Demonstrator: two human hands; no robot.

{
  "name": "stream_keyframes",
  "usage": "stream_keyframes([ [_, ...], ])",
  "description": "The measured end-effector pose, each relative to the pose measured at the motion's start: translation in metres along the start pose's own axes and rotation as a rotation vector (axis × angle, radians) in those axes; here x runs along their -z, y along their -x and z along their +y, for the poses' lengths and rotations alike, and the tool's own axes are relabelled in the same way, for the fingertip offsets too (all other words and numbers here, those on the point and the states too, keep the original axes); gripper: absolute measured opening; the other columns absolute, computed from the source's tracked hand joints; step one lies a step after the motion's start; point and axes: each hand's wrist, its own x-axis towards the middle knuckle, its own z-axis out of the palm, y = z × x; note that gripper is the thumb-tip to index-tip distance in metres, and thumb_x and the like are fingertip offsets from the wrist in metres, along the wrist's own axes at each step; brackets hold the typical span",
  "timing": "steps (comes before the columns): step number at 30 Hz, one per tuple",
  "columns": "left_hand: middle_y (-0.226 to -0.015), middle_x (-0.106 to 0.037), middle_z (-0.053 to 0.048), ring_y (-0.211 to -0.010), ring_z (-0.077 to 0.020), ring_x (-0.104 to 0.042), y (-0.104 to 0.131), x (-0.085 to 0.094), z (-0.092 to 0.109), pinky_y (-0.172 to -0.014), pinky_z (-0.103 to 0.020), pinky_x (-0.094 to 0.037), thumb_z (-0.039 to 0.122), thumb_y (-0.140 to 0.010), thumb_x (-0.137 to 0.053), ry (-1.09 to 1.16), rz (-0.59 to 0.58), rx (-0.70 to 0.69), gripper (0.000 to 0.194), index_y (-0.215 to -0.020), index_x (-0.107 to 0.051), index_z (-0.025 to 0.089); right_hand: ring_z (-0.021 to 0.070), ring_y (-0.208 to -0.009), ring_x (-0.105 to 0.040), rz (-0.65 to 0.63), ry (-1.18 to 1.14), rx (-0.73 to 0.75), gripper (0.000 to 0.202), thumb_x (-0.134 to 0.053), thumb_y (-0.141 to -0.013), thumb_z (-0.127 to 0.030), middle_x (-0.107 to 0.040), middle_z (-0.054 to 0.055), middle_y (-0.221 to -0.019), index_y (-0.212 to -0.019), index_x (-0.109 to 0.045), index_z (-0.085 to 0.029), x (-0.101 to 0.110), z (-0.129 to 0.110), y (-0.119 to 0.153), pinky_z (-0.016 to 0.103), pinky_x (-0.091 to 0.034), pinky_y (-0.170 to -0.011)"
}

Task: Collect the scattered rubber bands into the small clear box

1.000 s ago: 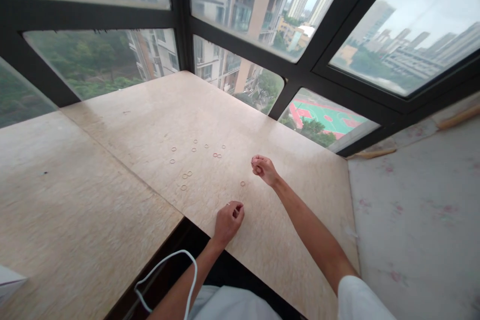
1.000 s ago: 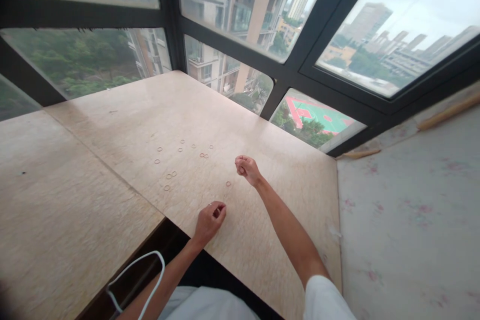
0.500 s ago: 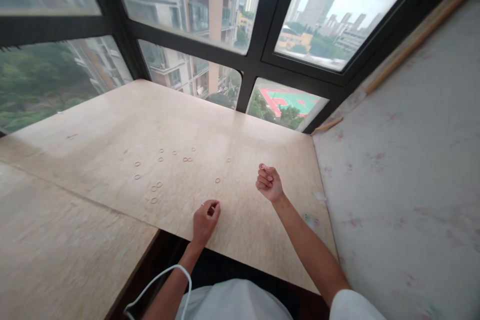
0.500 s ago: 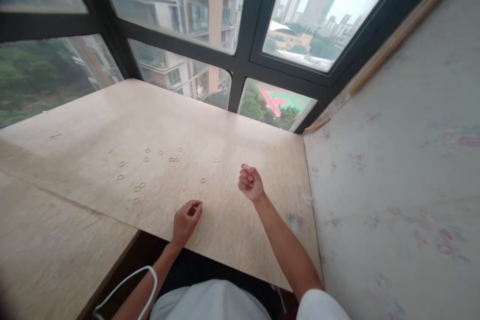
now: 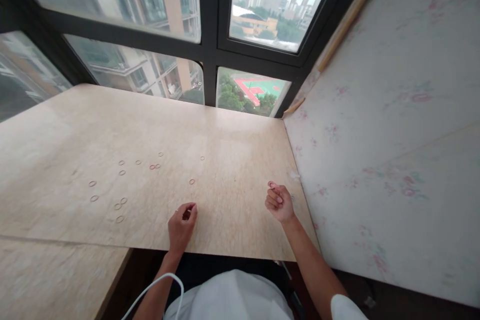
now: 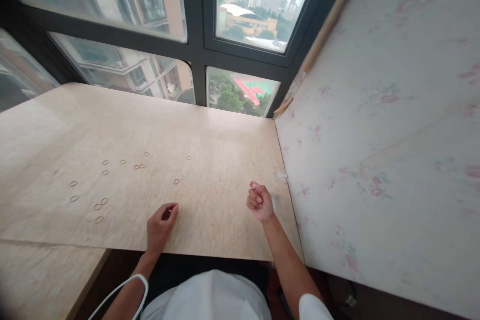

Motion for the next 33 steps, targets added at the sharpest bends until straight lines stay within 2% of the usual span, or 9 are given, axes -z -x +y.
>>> stream_keyframes([
  [4,-0.072,-0.067,-0.002,-0.062,-0.0167,-0.061,-0.001,0.000,0.001,-0.062,-0.028,-0.049,0.047,-0.079,-0.054,-0.008,-0.004,0.021,0.031,-0.085,-0.067,0.019,0.0051,-0.032,-0.006,0.156,0.101,0.048,0.021,-0.063,-0.073,-0.034,-0.025,-0.016,-0.037,-0.073,-0.044,-0.024,0.016,-0.007,0.029,0.018,-0.009,-0.031],
  [8,-0.069,-0.067,-0.002,-0.060,-0.0174,-0.061,-0.002,0.000,0.004,-0.061,-0.028,-0.048,0.047,-0.077,-0.054,-0.030,0.000,0.035,0.032,-0.084,-0.067,0.019,0.0035,-0.032,-0.014,0.416,0.323,0.191,0.026,-0.069,-0.072,-0.040,-0.031,-0.014,-0.039,-0.077,-0.050,-0.022,0.031,-0.009,0.051,0.017,-0.010,-0.032],
  [12,-0.068,-0.066,-0.003,-0.060,-0.0178,-0.060,-0.003,0.000,0.006,-0.061,-0.028,-0.048,0.047,-0.076,-0.055,-0.050,0.003,0.045,0.032,-0.083,-0.068,0.019,0.0051,-0.034,-0.030,0.690,0.654,0.301,0.035,-0.072,-0.068,-0.046,-0.043,-0.010,-0.041,-0.084,-0.057,-0.019,0.048,-0.014,0.061,0.017,-0.016,-0.034],
  [16,-0.069,-0.066,-0.002,-0.060,-0.0174,-0.060,-0.003,-0.001,0.006,-0.061,-0.028,-0.047,0.047,-0.076,-0.055,-0.058,0.007,0.042,0.032,-0.083,-0.067,0.019,0.0071,-0.036,-0.035,0.822,0.808,0.338,0.038,-0.068,-0.068,-0.051,-0.046,-0.008,-0.043,-0.083,-0.059,-0.017,0.062,-0.024,0.064,0.018,-0.022,-0.035],
  [21,-0.069,-0.066,-0.002,-0.061,-0.0174,-0.060,-0.003,-0.002,0.005,-0.062,-0.028,-0.047,0.047,-0.075,-0.057,-0.071,0.005,0.056,0.032,-0.084,-0.068,0.019,0.0103,-0.038,-0.042,0.915,1.034,0.336,0.036,-0.061,-0.071,-0.050,-0.051,-0.005,-0.044,-0.082,-0.062,-0.016,0.071,-0.036,0.064,0.021,-0.027,-0.038],
  [27,-0.070,-0.066,-0.002,-0.061,-0.0171,-0.060,-0.003,-0.003,0.006,-0.062,-0.028,-0.047,0.046,-0.076,-0.056,-0.086,0.006,0.054,0.030,-0.085,-0.068,0.019,0.0132,-0.038,-0.044,0.897,1.346,0.236,0.034,-0.054,-0.073,-0.046,-0.051,-0.004,-0.042,-0.085,-0.064,-0.016,0.075,-0.039,0.065,0.023,-0.028,-0.041],
  [31,-0.069,-0.066,-0.002,-0.061,-0.0178,-0.060,-0.001,-0.004,0.005,-0.062,-0.029,-0.047,0.046,-0.076,-0.056,-0.091,-0.001,0.041,0.031,-0.085,-0.067,0.019,0.0124,-0.039,-0.040,0.901,1.327,0.256,0.033,-0.053,-0.077,-0.045,-0.048,-0.006,-0.044,-0.089,-0.062,-0.016,0.071,-0.037,0.069,0.023,-0.026,-0.041],
  [33,-0.069,-0.066,-0.002,-0.061,-0.0182,-0.060,-0.001,-0.004,0.004,-0.062,-0.030,-0.047,0.047,-0.076,-0.056,-0.091,-0.007,0.040,0.031,-0.085,-0.067,0.019,0.0119,-0.040,-0.039,0.853,1.278,0.271,0.033,-0.053,-0.078,-0.046,-0.047,-0.006,-0.046,-0.089,-0.062,-0.016,0.064,-0.032,0.070,0.023,-0.026,-0.041],
])
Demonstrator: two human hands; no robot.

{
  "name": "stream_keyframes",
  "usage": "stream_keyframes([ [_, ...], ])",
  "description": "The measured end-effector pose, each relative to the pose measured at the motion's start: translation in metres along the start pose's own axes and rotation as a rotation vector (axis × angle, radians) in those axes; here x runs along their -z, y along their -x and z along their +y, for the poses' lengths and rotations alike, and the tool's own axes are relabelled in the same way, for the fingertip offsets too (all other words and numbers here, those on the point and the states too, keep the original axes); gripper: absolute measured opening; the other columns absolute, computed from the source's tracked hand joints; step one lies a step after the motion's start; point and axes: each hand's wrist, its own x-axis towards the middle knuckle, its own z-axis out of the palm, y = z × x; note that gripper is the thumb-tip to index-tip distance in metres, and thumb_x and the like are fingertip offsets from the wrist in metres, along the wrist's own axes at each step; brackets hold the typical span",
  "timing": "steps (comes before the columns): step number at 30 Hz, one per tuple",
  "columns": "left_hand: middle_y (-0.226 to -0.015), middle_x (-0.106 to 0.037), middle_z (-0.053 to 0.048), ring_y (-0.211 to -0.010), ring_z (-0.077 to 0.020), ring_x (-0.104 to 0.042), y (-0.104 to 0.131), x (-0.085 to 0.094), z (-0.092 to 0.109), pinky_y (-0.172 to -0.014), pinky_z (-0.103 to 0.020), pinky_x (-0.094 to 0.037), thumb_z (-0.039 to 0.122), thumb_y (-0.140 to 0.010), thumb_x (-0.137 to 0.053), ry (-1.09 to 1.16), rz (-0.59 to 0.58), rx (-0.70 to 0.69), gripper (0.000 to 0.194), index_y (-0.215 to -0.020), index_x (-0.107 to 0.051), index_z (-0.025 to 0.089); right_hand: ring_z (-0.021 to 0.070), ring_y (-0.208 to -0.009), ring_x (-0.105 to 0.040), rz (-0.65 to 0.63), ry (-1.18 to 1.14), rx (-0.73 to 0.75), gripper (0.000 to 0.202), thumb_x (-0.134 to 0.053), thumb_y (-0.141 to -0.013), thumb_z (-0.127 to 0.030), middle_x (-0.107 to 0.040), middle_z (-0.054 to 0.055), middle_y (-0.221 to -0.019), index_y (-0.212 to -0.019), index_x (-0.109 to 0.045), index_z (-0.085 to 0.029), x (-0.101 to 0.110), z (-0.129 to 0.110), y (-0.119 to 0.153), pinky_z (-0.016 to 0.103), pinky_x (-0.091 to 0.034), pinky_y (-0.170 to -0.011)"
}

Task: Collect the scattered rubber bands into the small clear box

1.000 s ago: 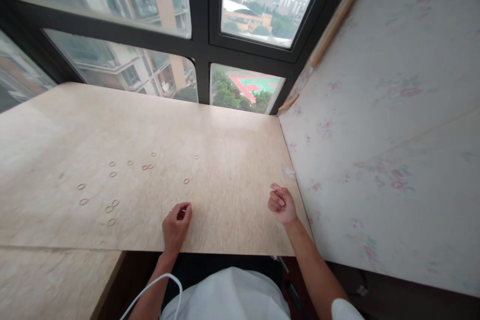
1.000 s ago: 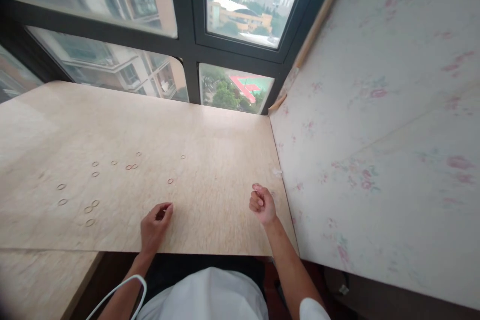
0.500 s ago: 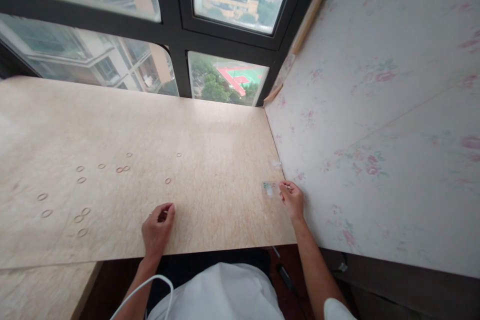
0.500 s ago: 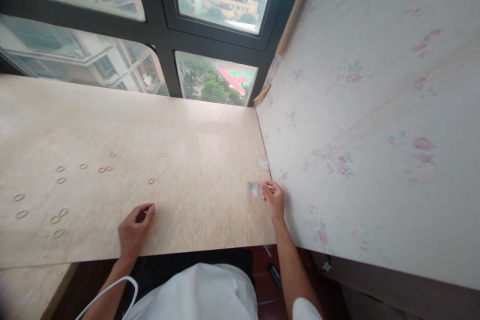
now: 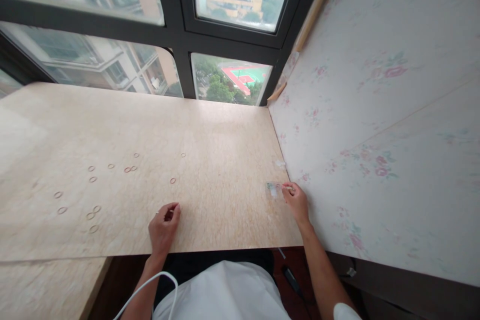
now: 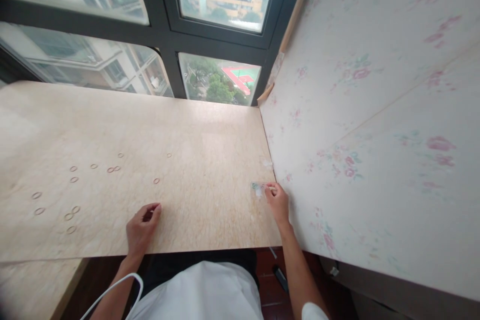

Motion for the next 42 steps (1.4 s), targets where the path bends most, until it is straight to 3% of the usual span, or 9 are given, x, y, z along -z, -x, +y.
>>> stream_keyframes([
  [6,-0.081,-0.069,-0.005,-0.071,-0.0184,-0.063,-0.006,0.009,-0.001,-0.066,-0.028,-0.051,0.046,-0.075,-0.060,0.231,-0.106,0.107,0.031,-0.088,-0.067,0.018,0.0115,-0.042,-0.038,-0.267,-0.078,0.147,0.037,-0.052,-0.084,-0.051,-0.039,-0.007,-0.046,-0.092,-0.063,-0.017,-0.031,-0.014,0.036,0.023,-0.028,-0.042],
  [10,-0.080,-0.068,-0.005,-0.062,-0.0159,-0.062,-0.023,0.023,-0.005,-0.054,-0.026,-0.050,0.044,-0.072,-0.065,0.422,-0.269,0.263,0.037,-0.095,-0.065,0.016,0.0146,-0.050,-0.053,-0.495,-0.044,0.221,0.041,-0.047,-0.087,-0.054,-0.055,-0.002,-0.055,-0.092,-0.065,-0.018,-0.057,-0.018,0.055,0.024,-0.040,-0.050],
  [13,-0.080,-0.068,-0.006,-0.058,-0.0146,-0.061,-0.041,0.032,-0.008,-0.048,-0.024,-0.047,0.041,-0.071,-0.066,0.383,-0.320,0.280,0.036,-0.096,-0.065,0.015,0.0162,-0.051,-0.057,-0.568,0.061,0.291,0.045,-0.040,-0.090,-0.055,-0.061,0.000,-0.056,-0.089,-0.067,-0.019,-0.071,-0.022,0.063,0.025,-0.042,-0.054],
  [19,-0.088,-0.071,-0.007,-0.062,-0.0142,-0.063,-0.085,0.039,-0.009,-0.059,-0.025,-0.048,0.029,-0.079,-0.056,-0.021,-0.307,0.113,0.027,-0.098,-0.070,0.016,0.0217,-0.060,-0.065,-0.474,0.263,0.417,0.054,-0.031,-0.091,-0.059,-0.070,0.005,-0.065,-0.088,-0.070,-0.022,-0.084,-0.020,0.068,0.028,-0.043,-0.056],
  [23,-0.084,-0.071,-0.008,-0.077,-0.0195,-0.064,-0.117,0.035,-0.002,-0.071,-0.028,-0.045,0.023,-0.074,-0.060,-0.123,-0.349,0.014,0.019,-0.085,-0.073,0.016,0.0241,-0.066,-0.068,-0.403,0.322,0.490,0.054,-0.031,-0.091,-0.058,-0.074,0.007,-0.076,-0.087,-0.072,-0.024,-0.087,-0.013,0.070,0.030,-0.043,-0.059],
  [27,-0.077,-0.071,-0.008,-0.074,-0.0199,-0.062,-0.140,0.030,0.005,-0.067,-0.028,-0.042,0.023,-0.069,-0.063,-0.209,-0.435,-0.076,0.014,-0.075,-0.073,0.016,0.0233,-0.067,-0.068,-0.359,0.338,0.513,0.052,-0.031,-0.093,-0.055,-0.074,0.006,-0.079,-0.087,-0.072,-0.024,-0.089,-0.007,0.075,0.029,-0.043,-0.059],
  [35,-0.071,-0.069,-0.008,-0.068,-0.0181,-0.060,-0.155,0.031,0.013,-0.064,-0.026,-0.039,0.023,-0.067,-0.061,-0.308,-0.555,-0.209,0.013,-0.067,-0.073,0.017,0.0192,-0.063,-0.066,-0.270,0.328,0.535,0.049,-0.033,-0.094,-0.051,-0.073,0.005,-0.074,-0.086,-0.072,-0.020,-0.095,0.002,0.079,0.026,-0.039,-0.057],
  [42,-0.074,-0.070,-0.007,-0.069,-0.0180,-0.061,-0.149,0.033,0.017,-0.065,-0.026,-0.040,0.033,-0.069,-0.064,-0.297,-0.596,-0.241,0.019,-0.072,-0.073,0.017,0.0192,-0.062,-0.066,-0.273,0.296,0.532,0.050,-0.035,-0.093,-0.051,-0.073,0.005,-0.071,-0.084,-0.073,-0.020,-0.094,0.001,0.077,0.026,-0.038,-0.057],
])
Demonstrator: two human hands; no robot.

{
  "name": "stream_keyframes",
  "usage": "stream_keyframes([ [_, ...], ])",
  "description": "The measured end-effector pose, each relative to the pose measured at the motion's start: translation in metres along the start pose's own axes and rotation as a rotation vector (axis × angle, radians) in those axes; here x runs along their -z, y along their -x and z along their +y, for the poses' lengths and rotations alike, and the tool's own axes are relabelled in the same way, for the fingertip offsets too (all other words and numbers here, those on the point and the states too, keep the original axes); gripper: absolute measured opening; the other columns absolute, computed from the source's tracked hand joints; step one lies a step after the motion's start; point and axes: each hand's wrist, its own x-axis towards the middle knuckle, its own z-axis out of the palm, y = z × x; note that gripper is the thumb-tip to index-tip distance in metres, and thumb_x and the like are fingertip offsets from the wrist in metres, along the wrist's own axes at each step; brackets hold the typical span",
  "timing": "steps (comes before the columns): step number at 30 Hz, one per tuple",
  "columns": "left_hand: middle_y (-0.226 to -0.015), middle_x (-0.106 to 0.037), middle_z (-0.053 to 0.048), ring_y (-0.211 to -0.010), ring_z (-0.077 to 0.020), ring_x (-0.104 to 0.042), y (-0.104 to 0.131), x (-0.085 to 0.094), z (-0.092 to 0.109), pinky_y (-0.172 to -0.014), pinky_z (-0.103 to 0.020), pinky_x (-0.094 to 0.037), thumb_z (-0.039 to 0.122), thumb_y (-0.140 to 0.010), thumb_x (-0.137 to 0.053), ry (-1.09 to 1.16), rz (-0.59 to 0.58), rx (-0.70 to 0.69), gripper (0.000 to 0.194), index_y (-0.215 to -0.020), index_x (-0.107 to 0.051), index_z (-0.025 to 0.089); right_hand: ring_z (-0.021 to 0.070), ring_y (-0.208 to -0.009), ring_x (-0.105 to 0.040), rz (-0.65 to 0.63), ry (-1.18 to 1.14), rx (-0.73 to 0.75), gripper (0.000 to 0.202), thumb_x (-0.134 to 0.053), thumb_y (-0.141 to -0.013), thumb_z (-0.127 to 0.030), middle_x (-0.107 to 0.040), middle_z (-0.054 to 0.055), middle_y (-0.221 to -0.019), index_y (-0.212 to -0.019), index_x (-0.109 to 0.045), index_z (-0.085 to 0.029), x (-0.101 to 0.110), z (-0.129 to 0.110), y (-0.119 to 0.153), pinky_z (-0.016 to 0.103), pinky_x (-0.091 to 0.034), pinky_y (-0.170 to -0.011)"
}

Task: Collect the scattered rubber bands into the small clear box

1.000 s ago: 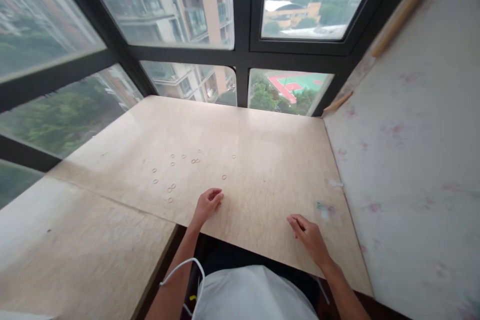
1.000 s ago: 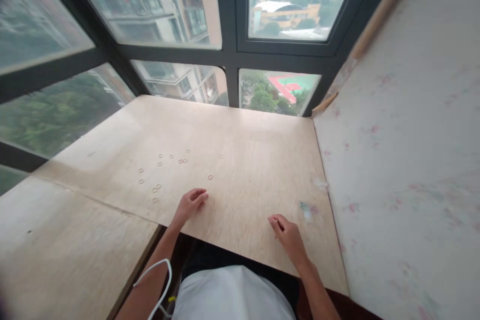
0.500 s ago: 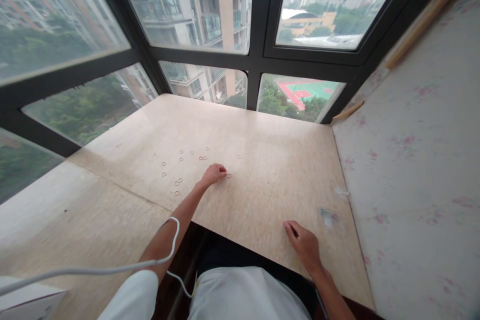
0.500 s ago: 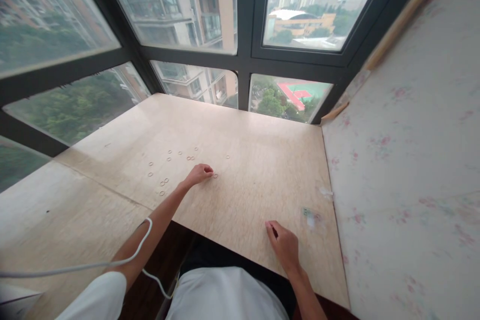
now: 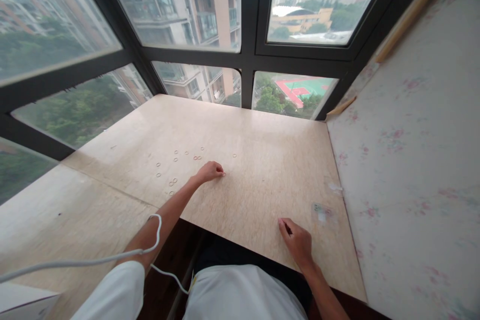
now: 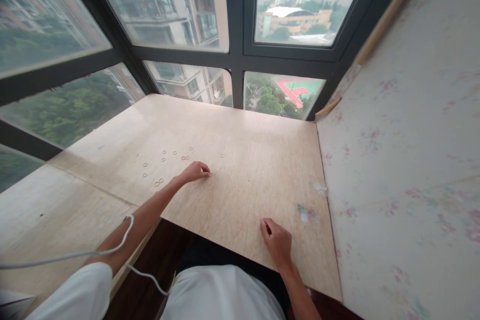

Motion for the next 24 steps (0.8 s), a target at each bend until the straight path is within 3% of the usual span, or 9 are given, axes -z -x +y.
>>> stream_keyframes([
  [9,-0.064,-0.064,-0.006,-0.066,-0.0167,-0.056,-0.004,-0.012,0.003,-0.061,-0.025,-0.037,0.023,-0.062,-0.065,0.036,0.091,0.065,0.007,-0.058,-0.066,0.018,0.0184,-0.060,-0.064,-0.005,-0.048,0.000,0.050,-0.035,-0.092,-0.051,-0.072,0.006,-0.070,-0.082,-0.073,-0.020,0.002,0.001,-0.001,0.025,-0.039,-0.056],
  [15,-0.059,-0.059,-0.002,-0.056,-0.0120,-0.050,0.002,-0.019,0.007,-0.054,-0.023,-0.035,0.032,-0.067,-0.060,0.239,0.098,0.064,0.017,-0.065,-0.065,0.015,0.0177,-0.059,-0.064,-0.007,-0.068,0.014,0.049,-0.035,-0.093,-0.049,-0.071,0.005,-0.069,-0.082,-0.072,-0.019,0.003,0.002,-0.001,0.025,-0.040,-0.057],
  [17,-0.056,-0.054,0.000,-0.051,-0.0099,-0.046,0.007,-0.023,0.012,-0.050,-0.022,-0.033,0.037,-0.073,-0.057,0.395,0.107,0.069,0.023,-0.069,-0.063,0.015,0.0180,-0.060,-0.065,-0.011,-0.080,0.009,0.048,-0.035,-0.094,-0.049,-0.071,0.005,-0.070,-0.082,-0.072,-0.019,0.003,0.002,-0.001,0.025,-0.041,-0.058],
  [21,-0.053,-0.044,0.004,-0.047,-0.0068,-0.038,0.016,-0.033,0.034,-0.049,-0.022,-0.031,0.037,-0.070,-0.063,0.974,0.161,0.053,0.023,-0.067,-0.055,0.016,0.0182,-0.060,-0.065,-0.019,-0.102,-0.002,0.047,-0.036,-0.093,-0.048,-0.072,0.006,-0.070,-0.082,-0.071,-0.019,0.005,-0.001,-0.002,0.025,-0.041,-0.058],
  [24,-0.059,-0.042,0.005,-0.048,-0.0052,-0.036,0.021,-0.039,0.056,-0.050,-0.021,-0.032,0.036,-0.070,-0.064,1.224,0.175,0.007,0.025,-0.065,-0.048,0.017,0.0180,-0.059,-0.064,-0.017,-0.105,0.008,0.046,-0.037,-0.093,-0.048,-0.071,0.005,-0.068,-0.081,-0.071,-0.019,0.006,-0.001,-0.002,0.024,-0.040,-0.057],
])
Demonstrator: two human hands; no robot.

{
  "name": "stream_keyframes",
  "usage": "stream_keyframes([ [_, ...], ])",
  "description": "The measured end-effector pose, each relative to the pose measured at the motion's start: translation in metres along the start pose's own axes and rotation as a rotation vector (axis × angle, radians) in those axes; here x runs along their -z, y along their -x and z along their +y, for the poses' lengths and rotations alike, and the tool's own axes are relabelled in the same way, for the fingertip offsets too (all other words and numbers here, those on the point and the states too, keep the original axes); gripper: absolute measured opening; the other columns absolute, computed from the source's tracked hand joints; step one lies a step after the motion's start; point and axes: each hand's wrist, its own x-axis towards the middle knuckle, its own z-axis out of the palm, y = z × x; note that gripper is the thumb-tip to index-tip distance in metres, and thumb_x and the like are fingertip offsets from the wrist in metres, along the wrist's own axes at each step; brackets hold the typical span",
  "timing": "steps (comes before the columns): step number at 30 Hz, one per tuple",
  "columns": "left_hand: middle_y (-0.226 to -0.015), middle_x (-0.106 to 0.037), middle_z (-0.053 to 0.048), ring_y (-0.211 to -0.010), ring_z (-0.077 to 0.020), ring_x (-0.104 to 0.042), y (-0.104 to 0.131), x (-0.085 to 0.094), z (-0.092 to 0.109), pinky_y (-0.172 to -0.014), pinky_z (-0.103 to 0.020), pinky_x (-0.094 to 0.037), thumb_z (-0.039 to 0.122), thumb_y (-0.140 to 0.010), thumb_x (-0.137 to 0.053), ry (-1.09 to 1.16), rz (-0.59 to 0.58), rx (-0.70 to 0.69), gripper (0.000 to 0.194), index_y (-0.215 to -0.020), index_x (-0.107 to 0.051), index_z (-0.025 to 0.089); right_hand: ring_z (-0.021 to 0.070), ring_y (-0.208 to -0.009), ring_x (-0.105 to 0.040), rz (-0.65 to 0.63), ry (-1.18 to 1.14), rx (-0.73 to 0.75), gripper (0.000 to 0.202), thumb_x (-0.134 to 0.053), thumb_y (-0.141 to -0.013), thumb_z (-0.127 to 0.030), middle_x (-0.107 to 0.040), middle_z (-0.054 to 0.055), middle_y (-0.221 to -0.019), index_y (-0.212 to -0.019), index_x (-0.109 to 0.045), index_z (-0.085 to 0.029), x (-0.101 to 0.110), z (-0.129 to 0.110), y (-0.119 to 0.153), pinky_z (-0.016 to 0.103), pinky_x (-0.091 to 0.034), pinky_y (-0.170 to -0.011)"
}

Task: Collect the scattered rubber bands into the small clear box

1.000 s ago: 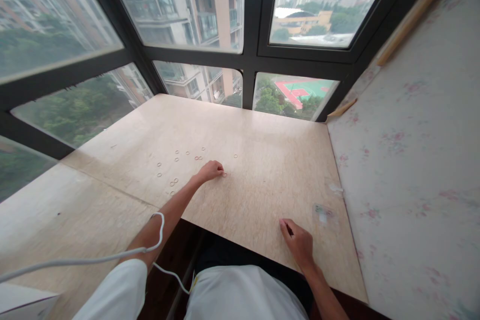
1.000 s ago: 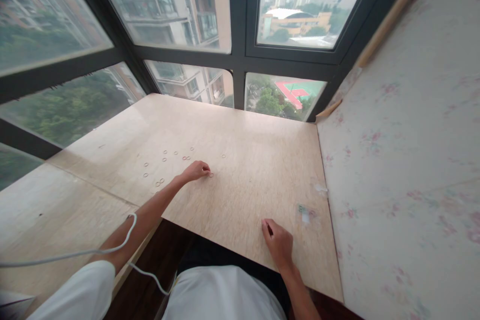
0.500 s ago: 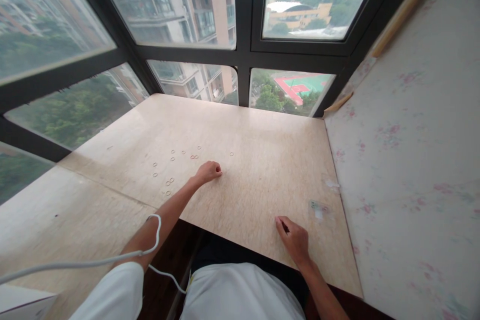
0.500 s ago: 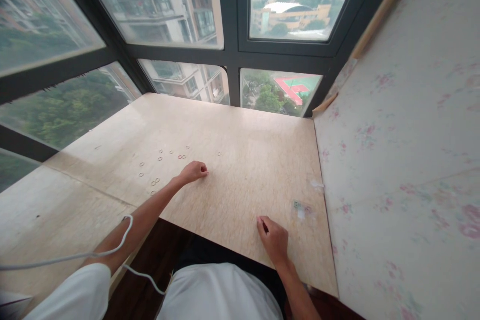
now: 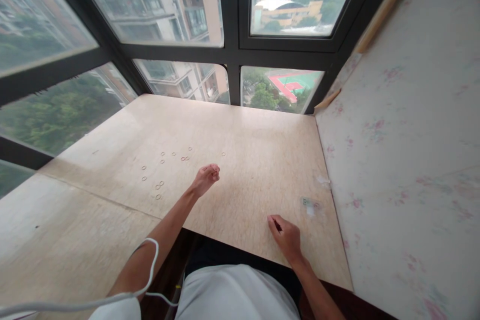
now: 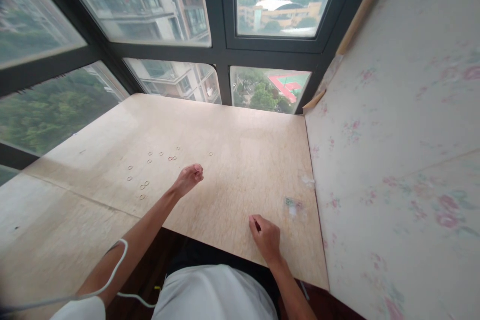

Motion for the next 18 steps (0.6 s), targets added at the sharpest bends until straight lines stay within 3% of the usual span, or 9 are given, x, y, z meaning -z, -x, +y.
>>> stream_keyframes([
  [4,-0.063,-0.040,0.005,-0.048,-0.0042,-0.031,0.009,-0.029,0.004,-0.050,-0.020,-0.032,0.030,-0.070,-0.063,0.292,-0.040,0.016,0.025,-0.065,-0.041,0.018,0.0173,-0.058,-0.063,-0.003,0.006,0.007,0.044,-0.037,-0.093,-0.045,-0.070,0.005,-0.066,-0.080,-0.071,-0.020,0.001,0.000,0.000,0.024,-0.038,-0.056],
  [12,-0.066,-0.048,0.003,-0.046,-0.0045,-0.030,0.020,-0.071,0.002,-0.049,-0.021,-0.032,0.030,-0.080,-0.053,0.419,-0.099,0.036,0.024,-0.065,-0.038,0.019,0.0156,-0.059,-0.062,0.000,0.024,0.031,0.040,-0.039,-0.094,-0.040,-0.069,0.003,-0.065,-0.079,-0.070,-0.020,-0.001,-0.001,0.003,0.023,-0.036,-0.057],
  [18,-0.063,-0.053,0.006,-0.037,-0.0015,-0.015,0.023,-0.093,-0.008,-0.040,-0.021,-0.023,0.028,-0.082,-0.054,0.456,-0.183,0.066,0.024,-0.067,-0.039,0.018,0.0146,-0.058,-0.060,0.003,0.033,0.027,0.041,-0.038,-0.095,-0.039,-0.068,0.002,-0.064,-0.076,-0.069,-0.020,0.001,-0.005,0.003,0.024,-0.035,-0.057],
])
